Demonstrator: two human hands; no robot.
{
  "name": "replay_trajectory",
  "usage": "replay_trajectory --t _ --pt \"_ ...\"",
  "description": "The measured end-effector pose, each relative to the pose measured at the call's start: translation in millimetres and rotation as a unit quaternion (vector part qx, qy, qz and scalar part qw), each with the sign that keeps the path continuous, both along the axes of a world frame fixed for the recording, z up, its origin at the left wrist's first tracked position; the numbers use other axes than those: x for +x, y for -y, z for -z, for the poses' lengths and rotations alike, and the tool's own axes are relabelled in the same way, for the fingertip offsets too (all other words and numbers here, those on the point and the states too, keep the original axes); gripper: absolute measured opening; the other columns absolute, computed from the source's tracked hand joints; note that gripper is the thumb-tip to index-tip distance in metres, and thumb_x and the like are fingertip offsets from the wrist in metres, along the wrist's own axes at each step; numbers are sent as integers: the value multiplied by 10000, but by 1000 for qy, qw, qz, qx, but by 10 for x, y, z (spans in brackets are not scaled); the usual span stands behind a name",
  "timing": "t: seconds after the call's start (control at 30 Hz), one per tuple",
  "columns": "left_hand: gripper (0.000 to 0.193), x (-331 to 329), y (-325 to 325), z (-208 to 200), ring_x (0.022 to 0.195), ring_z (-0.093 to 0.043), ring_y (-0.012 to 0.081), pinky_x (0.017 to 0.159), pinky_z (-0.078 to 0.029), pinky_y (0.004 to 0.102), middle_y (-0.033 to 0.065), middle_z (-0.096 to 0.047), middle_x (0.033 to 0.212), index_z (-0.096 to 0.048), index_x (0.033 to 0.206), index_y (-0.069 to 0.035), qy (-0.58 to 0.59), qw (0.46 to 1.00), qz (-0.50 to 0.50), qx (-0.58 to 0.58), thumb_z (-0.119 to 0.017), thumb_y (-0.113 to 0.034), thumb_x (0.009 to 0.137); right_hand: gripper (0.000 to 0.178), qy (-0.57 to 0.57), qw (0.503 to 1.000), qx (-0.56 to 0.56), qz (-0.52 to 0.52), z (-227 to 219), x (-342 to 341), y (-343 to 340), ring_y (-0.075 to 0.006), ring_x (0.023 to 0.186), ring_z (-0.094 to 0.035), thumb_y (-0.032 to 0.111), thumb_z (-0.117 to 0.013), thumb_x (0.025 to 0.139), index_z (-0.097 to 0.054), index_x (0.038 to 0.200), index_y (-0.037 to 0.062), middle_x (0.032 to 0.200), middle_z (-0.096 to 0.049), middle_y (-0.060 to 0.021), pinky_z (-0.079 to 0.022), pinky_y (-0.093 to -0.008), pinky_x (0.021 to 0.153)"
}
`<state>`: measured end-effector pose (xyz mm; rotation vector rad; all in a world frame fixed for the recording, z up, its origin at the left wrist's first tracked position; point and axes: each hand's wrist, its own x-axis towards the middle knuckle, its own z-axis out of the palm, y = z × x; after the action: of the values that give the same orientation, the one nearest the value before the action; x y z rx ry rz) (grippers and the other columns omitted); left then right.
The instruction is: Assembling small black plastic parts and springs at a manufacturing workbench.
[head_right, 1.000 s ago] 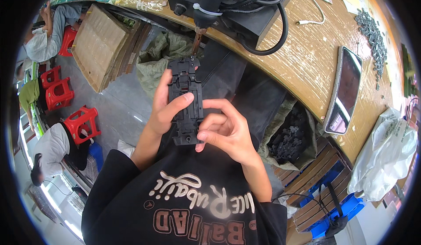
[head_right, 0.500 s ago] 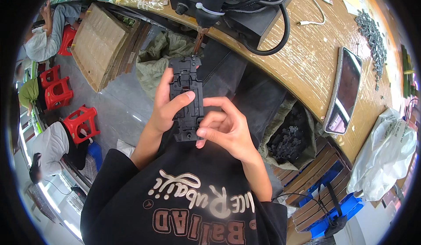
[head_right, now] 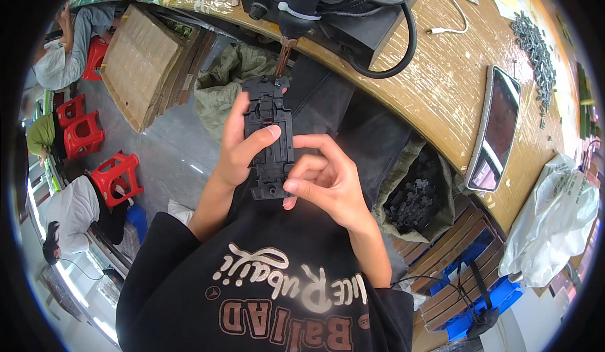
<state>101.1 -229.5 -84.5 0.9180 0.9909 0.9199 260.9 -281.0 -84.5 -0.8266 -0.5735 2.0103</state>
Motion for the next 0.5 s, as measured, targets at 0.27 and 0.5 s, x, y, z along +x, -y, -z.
replay_trajectory --t 0.27,0.5 --pt "412 -7 1 -15 768 -446 71 685 -384 213 15 -476 865 -391 1105 -13 3 1000 -6 1 -550 -31 726 457 -11 1000 -4 1 -17 -14 -7 -184 608 -584 -74 -586 746 -364 1143 -26 701 -558 -113 -494 -281 567" --pt "406 -15 -4 -21 754 -450 68 668 -390 210 16 -480 853 -397 1099 -8 -1 1000 -4 -3 -551 -37 724 460 -10 1000 -4 6 -33 -19 -11 -181 608 -584 -72 -595 741 -368 1139 -29 701 -562 -117 -499 -277 566"
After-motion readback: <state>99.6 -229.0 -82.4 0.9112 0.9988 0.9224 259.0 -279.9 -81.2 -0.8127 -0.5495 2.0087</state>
